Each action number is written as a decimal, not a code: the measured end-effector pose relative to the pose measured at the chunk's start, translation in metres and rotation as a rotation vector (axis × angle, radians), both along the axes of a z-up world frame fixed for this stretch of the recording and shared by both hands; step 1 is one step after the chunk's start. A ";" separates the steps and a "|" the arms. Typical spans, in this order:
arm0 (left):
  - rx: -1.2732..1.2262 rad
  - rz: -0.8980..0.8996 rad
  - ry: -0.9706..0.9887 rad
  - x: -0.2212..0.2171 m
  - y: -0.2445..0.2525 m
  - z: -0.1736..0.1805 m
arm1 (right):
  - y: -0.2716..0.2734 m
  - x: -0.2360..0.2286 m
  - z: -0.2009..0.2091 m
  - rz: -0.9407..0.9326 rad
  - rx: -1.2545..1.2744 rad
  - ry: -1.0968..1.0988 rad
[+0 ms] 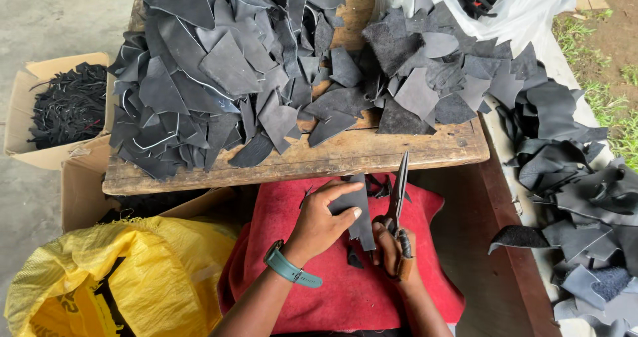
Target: The person trims various black leather pieces using heavy-duty shears, picking them up from a pile and placing them back down after cutting.
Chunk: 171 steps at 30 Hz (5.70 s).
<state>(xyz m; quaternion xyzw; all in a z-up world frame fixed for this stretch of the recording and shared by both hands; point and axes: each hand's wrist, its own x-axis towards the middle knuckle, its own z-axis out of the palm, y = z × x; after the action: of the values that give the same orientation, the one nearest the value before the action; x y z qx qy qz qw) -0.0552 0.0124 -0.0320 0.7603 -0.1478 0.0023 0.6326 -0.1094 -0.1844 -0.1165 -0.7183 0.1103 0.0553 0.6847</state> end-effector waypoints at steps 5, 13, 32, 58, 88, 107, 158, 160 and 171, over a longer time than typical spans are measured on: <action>-0.030 0.007 0.023 -0.004 0.007 0.006 | 0.002 0.006 0.019 0.014 0.112 -0.027; -0.038 0.372 -0.261 0.052 0.080 0.059 | 0.002 0.010 0.015 0.021 0.130 -0.015; 0.550 0.670 -0.616 0.202 0.192 0.139 | -0.007 0.014 -0.022 0.025 0.009 0.088; 0.683 0.015 -0.466 0.172 -0.117 0.050 | -0.008 0.011 0.005 0.060 0.044 0.002; -0.725 -0.065 0.243 0.052 0.017 0.010 | 0.019 -0.010 -0.019 0.073 0.012 0.257; -0.082 0.062 0.035 0.044 -0.012 0.004 | 0.028 -0.016 -0.020 0.019 0.094 0.214; 0.226 0.076 -0.040 0.104 -0.048 0.039 | -0.013 0.006 0.006 0.017 0.095 -0.012; 0.059 0.050 0.184 0.089 -0.029 0.030 | -0.008 0.008 0.008 0.023 0.050 0.048; -0.311 0.014 0.117 0.060 -0.013 0.019 | 0.018 -0.010 0.011 0.212 0.143 0.074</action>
<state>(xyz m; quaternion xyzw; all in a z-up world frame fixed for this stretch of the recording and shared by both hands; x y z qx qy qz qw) 0.0045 -0.0010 -0.0128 0.6531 -0.1034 -0.0148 0.7501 -0.1194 -0.1667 -0.1050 -0.6729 0.0549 0.1613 0.7199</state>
